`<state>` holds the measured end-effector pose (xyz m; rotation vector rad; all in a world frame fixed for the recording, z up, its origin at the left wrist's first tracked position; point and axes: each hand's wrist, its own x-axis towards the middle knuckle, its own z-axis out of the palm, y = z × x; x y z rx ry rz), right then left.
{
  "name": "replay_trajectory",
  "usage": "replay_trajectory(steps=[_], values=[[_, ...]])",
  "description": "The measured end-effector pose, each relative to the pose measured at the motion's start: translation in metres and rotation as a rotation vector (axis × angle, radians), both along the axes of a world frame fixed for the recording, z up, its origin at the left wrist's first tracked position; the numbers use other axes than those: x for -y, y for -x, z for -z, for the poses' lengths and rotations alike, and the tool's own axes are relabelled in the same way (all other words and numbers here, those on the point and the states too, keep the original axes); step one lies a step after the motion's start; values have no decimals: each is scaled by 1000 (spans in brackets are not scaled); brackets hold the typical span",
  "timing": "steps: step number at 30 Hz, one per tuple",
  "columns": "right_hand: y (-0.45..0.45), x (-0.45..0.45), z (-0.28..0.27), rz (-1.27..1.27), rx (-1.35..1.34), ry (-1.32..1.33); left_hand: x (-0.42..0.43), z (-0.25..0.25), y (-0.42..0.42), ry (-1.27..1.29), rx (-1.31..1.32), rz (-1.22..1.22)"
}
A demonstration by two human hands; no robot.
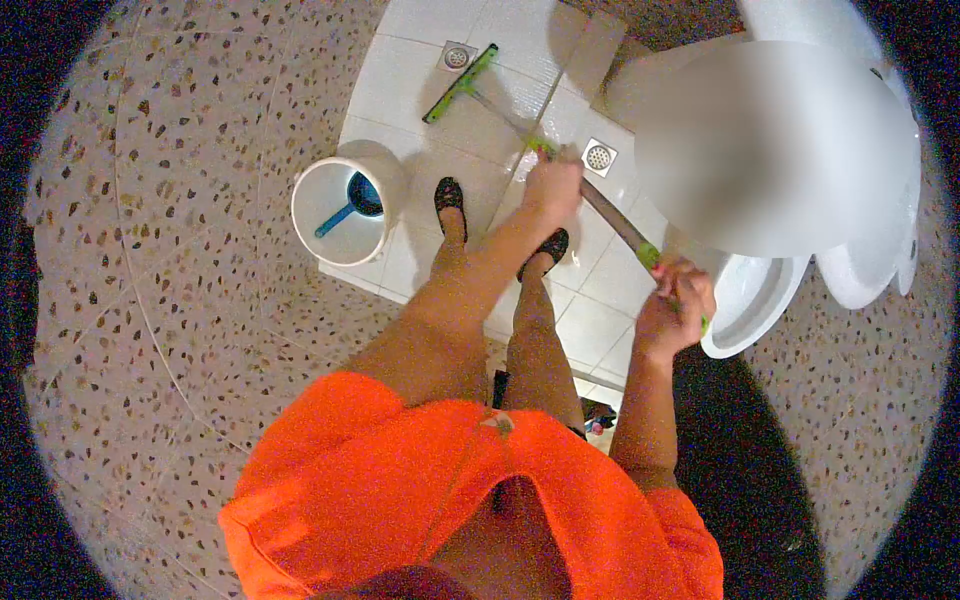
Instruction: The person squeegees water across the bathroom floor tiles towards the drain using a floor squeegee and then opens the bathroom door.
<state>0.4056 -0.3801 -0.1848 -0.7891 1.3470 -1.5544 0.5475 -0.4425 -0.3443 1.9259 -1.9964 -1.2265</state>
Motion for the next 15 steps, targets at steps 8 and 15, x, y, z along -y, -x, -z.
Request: replay_trajectory(steps=[8,15], values=[[-36,50,-102,-286,-138,280,-23,-58,-78,282,-415,-446],[-52,84,-118,-484,-181,203,-206,159,-280,-822,-1489,-2499]])
